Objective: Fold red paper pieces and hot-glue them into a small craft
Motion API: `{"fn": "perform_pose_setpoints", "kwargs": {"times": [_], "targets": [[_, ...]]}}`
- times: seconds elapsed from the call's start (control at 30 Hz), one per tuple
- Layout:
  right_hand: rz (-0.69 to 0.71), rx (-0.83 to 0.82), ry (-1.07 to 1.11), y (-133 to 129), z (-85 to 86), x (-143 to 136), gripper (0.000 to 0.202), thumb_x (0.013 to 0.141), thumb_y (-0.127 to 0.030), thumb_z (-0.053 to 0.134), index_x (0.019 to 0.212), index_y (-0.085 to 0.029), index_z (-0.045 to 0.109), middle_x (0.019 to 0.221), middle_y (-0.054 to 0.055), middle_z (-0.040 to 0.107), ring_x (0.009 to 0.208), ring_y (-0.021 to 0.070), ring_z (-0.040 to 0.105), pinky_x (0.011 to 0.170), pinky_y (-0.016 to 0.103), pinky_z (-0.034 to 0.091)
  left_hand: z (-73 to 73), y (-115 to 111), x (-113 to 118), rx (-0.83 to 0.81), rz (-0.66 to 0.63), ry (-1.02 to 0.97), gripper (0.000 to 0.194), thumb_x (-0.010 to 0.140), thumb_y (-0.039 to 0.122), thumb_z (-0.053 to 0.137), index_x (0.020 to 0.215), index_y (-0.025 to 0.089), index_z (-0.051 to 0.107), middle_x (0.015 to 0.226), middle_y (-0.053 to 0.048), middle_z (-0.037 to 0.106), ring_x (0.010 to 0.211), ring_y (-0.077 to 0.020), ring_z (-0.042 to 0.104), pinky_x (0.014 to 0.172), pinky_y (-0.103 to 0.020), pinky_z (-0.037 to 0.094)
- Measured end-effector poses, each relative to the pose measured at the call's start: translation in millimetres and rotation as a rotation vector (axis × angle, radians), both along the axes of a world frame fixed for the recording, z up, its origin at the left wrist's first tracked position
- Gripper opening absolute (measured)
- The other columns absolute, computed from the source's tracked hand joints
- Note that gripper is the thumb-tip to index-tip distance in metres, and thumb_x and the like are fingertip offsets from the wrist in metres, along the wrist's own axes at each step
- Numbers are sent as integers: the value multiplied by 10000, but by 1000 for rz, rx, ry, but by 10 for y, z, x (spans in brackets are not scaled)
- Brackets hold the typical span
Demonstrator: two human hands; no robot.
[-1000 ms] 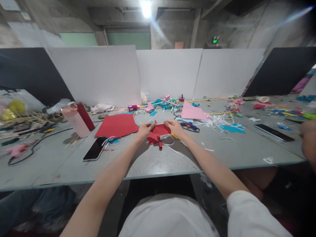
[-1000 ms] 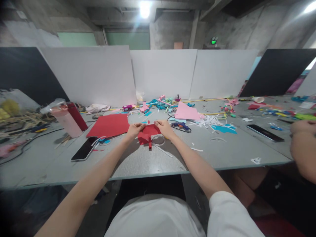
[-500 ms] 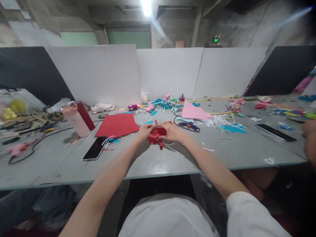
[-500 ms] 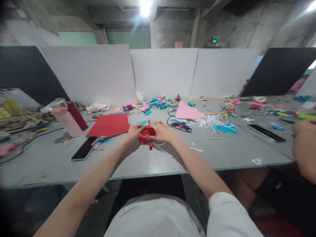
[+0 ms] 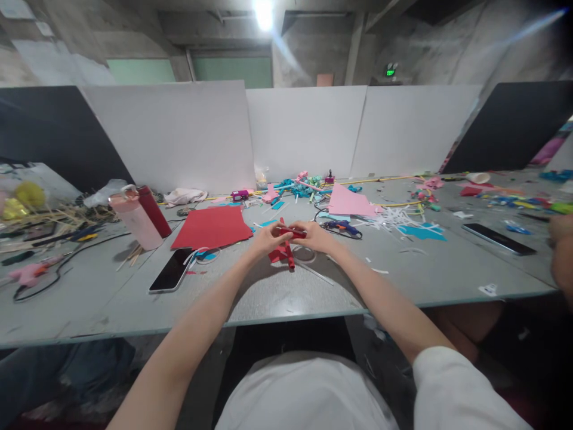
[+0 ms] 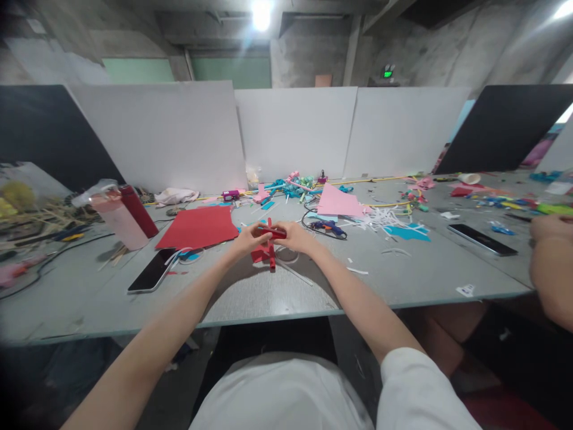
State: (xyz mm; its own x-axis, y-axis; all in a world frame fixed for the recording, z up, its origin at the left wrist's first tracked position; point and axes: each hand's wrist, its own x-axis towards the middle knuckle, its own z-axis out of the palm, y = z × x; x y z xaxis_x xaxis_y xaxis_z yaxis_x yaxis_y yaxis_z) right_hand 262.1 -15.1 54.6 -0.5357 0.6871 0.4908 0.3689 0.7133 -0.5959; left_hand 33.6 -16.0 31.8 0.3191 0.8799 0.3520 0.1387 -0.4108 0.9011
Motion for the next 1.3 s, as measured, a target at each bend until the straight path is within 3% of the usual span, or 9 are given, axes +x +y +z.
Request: {"fn": "perform_pose_setpoints", "kwargs": {"times": [0.13,0.3,0.53,0.77,1.0,1.3], "targets": [[-11,-24,34,-3,-4,2,376,885,-381,814,1219,-211,781,1073,53,818,944,226,745,874,336,548,-35,-6,33,58,61,1,559,829,705,809,1038,199,700,756,-30,772,663,-207,753,655,-301,573],[-138,-61,140,14,24,0,448,833,-498,862,1158,-197,793,940,40,798,826,207,702,796,331,526,48,-65,38,94,142,-83,544,865,708,771,1008,187,701,700,-26,751,560,-184,703,589,-296,549],[-124,-248,517,95,-20,-118,513,749,-597,888,1023,-182,761,820,33,767,653,160,626,641,300,516,120,-133,44,118,222,-166,565,857,709,782,1048,183,697,602,0,701,532,-183,682,584,-303,547],[-112,-342,710,84,-42,-214,632,627,-563,971,1077,-224,685,871,35,797,731,207,726,744,365,621,162,-192,56,158,282,-174,508,864,682,790,967,194,695,628,-1,704,531,-169,672,580,-300,531],[-125,-349,745,54,-34,-245,587,615,-590,976,982,-194,745,926,75,821,768,221,748,814,395,643,165,-206,65,157,285,-191,497,864,679,787,933,197,689,612,11,686,512,-160,660,550,-289,507],[-159,-314,725,62,-29,-223,588,687,-712,889,937,-191,783,871,71,817,708,216,732,774,387,632,142,-178,76,129,287,-199,507,852,686,784,961,202,683,611,8,692,514,-176,672,552,-299,533]]}}
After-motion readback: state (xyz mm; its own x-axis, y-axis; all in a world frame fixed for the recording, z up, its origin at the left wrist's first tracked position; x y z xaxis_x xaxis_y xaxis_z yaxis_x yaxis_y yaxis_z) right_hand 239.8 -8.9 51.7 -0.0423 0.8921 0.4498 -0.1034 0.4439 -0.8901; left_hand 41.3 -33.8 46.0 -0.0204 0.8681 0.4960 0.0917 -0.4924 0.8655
